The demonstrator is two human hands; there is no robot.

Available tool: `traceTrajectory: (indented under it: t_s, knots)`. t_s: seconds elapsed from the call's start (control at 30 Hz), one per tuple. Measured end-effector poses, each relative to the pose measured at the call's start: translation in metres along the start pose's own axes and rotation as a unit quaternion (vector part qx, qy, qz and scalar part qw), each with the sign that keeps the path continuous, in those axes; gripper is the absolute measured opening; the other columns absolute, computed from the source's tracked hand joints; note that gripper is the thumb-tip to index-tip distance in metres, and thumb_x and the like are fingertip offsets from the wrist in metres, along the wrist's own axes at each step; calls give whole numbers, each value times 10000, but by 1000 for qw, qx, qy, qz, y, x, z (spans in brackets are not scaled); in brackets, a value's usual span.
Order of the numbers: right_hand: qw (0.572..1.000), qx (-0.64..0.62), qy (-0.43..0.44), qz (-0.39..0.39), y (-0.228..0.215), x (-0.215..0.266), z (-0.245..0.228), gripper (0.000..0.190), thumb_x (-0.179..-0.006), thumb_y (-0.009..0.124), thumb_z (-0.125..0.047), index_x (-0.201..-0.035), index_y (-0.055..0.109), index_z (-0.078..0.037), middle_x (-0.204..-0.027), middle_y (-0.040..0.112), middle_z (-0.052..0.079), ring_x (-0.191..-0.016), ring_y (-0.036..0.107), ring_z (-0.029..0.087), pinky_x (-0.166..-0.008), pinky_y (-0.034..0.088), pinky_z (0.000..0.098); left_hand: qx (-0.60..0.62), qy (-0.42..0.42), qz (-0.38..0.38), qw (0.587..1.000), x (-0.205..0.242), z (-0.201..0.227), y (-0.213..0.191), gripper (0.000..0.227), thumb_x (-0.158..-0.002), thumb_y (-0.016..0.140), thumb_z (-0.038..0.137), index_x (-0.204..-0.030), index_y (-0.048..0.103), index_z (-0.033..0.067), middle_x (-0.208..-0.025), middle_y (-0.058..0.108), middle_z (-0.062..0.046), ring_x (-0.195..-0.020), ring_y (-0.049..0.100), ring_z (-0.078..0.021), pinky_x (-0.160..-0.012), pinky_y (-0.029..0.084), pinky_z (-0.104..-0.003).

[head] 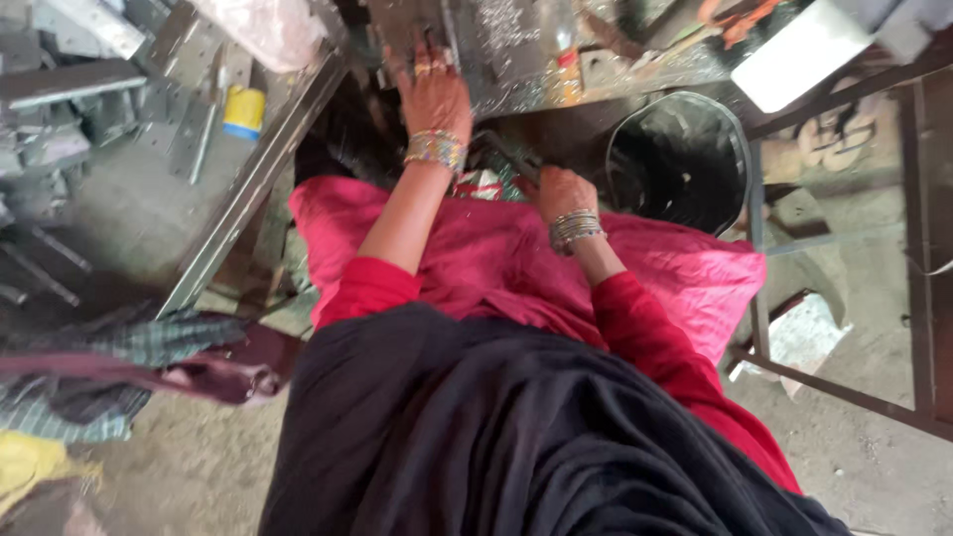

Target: The person operates a manual metal press to shape small metal pieces. They repeatedly pick up a metal piece, place it into the press, activate the press, and then remove the shaped piece, placing it into a pile.

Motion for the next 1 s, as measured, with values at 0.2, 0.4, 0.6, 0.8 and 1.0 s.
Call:
traceTrajectory:
  t_s: [0.2, 0.4, 0.6, 0.8, 1.0]
  knots:
    - [997, 44, -32, -48, -17, -46, -1, 592, -948, 604, -651, -884, 746, -79, -875, 747, 187, -839, 737, 368, -724, 568, 476, -72, 91, -175, 978, -28, 7, 6, 248, -994, 573, 134, -1003, 816, 83, -1197, 743, -191, -1361, 541, -389, -1234, 18, -702]
    - [999, 27, -40, 8, 61, -21, 41, 482, -972, 590, -558, -960, 738, -99, -910, 757, 183, -845, 744, 374, -700, 587, 495, -100, 90, -18, 991, -18, 13, -28, 287, -831, 561, 177, -935, 811, 84, -1131, 756, -154, -1244, 603, -339, -1197, 36, -661]
    - [997, 8, 31, -64, 51, -47, 42, 621, -902, 609, -673, -941, 739, -68, -897, 759, 195, -827, 744, 340, -722, 585, 468, -26, 54, -116, 991, -38, 0, 18, 284, -975, 533, 107, -1088, 778, 19, -1357, 660, -224, -1413, 479, -359, -1236, 67, -679]
    - [997, 28, 8, -70, 33, -31, 23, 645, -946, 590, -694, -942, 753, -70, -913, 751, 217, -856, 759, 359, -742, 603, 486, 6, -2, -92, 996, -54, -4, 40, 346, -1009, 527, 199, -1194, 746, 6, -1426, 614, -204, -1478, 398, -348, -1231, 59, -658]
    - [996, -73, -41, 6, 41, -15, 20, 563, -880, 674, -635, -820, 747, -80, -831, 741, 197, -815, 710, 406, -683, 559, 530, -17, 22, -114, 993, -44, -16, 29, 323, -980, 540, 187, -1170, 758, 43, -1458, 598, -175, -1484, 377, -345, -1188, 38, -704]
Point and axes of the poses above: each hand's wrist, its own x-axis away from the middle knuckle, its own y-axis out of the palm, z = x × y, the point moved 8 cm from there along -x, towards the middle knuckle
